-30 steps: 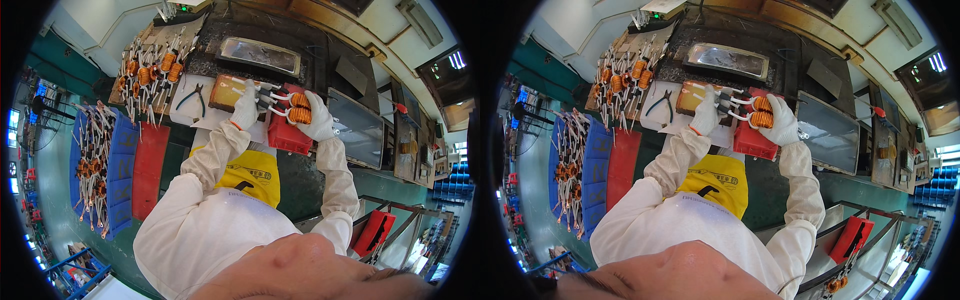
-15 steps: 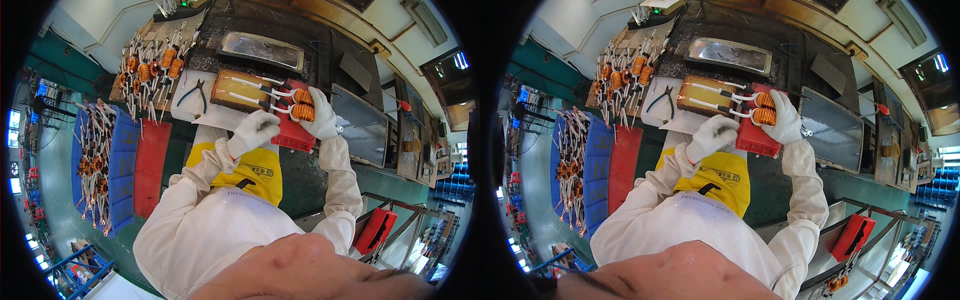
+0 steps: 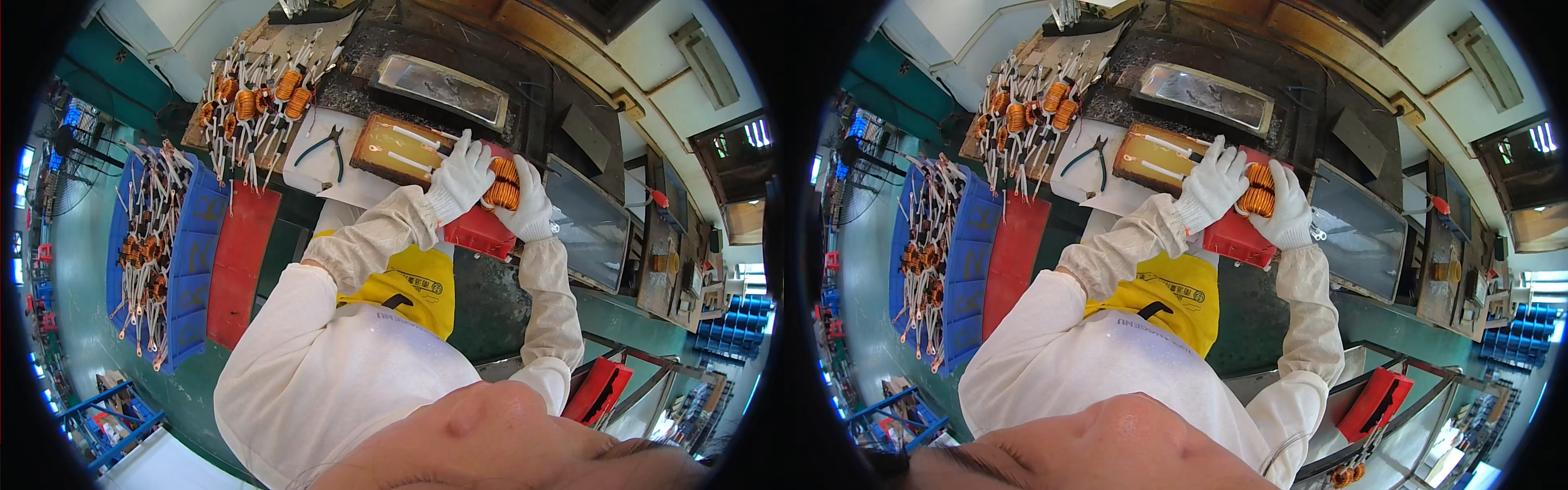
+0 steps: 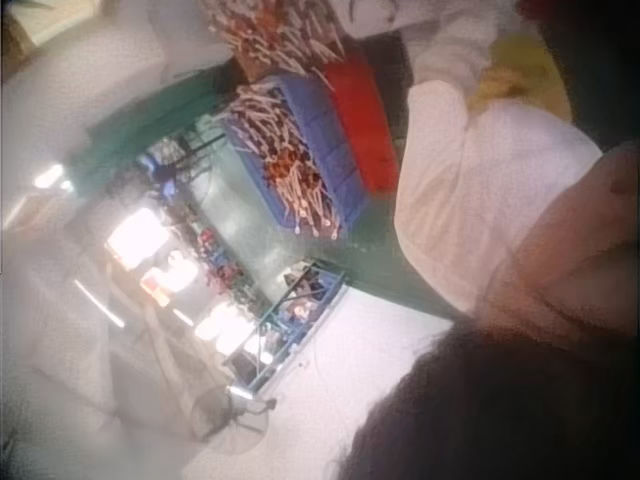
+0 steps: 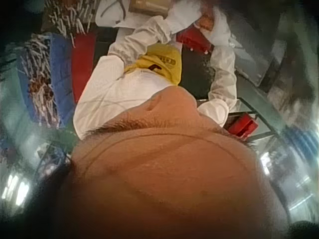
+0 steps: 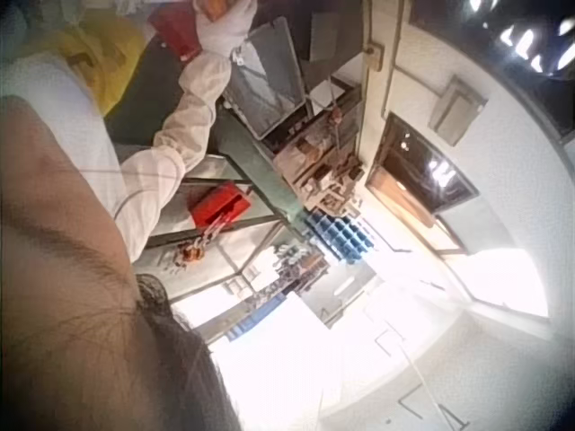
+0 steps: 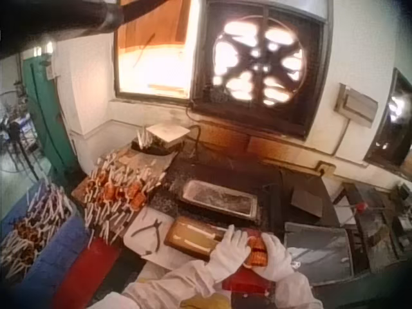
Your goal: Dipping copper wire transformer coils into a liquid bath, likely for tinning or soldering terminals.
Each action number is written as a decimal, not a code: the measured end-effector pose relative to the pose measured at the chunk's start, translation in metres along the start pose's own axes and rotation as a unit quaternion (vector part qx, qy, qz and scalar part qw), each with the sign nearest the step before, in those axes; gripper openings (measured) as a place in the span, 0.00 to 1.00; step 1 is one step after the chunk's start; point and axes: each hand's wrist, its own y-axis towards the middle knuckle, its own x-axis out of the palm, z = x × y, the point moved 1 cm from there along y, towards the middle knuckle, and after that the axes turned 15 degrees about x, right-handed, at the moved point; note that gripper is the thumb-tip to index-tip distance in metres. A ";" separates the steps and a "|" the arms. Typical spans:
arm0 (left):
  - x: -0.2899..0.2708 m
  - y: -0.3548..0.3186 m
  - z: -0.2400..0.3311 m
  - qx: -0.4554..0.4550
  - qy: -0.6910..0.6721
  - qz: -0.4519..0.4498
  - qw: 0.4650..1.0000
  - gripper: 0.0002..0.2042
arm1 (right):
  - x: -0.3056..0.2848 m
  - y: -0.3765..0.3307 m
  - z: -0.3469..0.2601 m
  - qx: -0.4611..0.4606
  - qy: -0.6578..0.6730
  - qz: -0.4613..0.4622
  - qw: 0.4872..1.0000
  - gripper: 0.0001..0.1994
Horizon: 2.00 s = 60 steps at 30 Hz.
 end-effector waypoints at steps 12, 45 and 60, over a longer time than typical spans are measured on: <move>0.021 -0.003 -0.005 -0.023 -0.061 0.123 0.990 0.10 | -0.003 0.008 -0.007 0.019 -0.011 -0.038 0.999 0.49; 0.051 -0.021 -0.014 -0.084 -0.166 0.211 0.960 0.09 | -0.006 0.036 -0.061 -0.007 -0.168 -0.089 0.982 0.46; 0.052 -0.025 -0.015 -0.096 -0.206 0.194 0.954 0.09 | -0.003 0.040 -0.066 -0.017 -0.196 -0.094 0.976 0.46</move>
